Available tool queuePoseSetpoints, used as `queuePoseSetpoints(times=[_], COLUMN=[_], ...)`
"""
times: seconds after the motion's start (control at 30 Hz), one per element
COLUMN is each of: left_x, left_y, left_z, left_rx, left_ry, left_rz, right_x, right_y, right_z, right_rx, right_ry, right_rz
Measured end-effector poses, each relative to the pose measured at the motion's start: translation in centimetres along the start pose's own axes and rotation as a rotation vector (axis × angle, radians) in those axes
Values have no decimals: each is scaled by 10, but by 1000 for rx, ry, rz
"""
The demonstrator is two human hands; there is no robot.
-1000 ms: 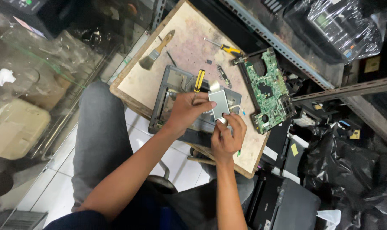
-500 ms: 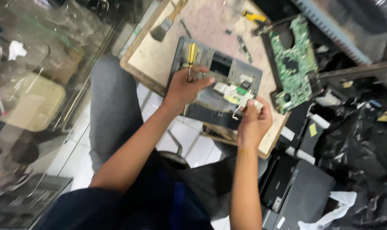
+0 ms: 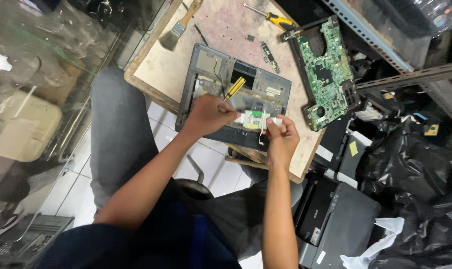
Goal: The person uses a screwdriver to remove screws from a disassembled electronic device on a workbench. They detach a small circuit board, place it on the table, and continue unscrewing components from the main chassis.
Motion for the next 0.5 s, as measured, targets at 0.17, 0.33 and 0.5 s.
queuePoseSetpoints(times=[0.17,0.33,0.5], left_x=[19,47,73], left_y=[16,21,9], left_z=[34,42,-48], left_rx=[75,63,324], left_ry=[-138,-136,-138], left_rz=[-44,-16,-13], right_x=[21,15,11], right_y=[-17,-34,-34], right_z=[-41,-94,-70], right_rx=[-98,-101,-601], right_ry=[30,86,279], right_rz=[-53,-117,-122])
Point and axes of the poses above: each hand's wrist, its own x-axis towards the middle knuckle, its own y-axis out of the back of the hand, z = x × y, the point moved 1 cm from there along x, towards the middle knuckle, and after that the axes turned 7 degrees about -y, right-handed, at the moved point
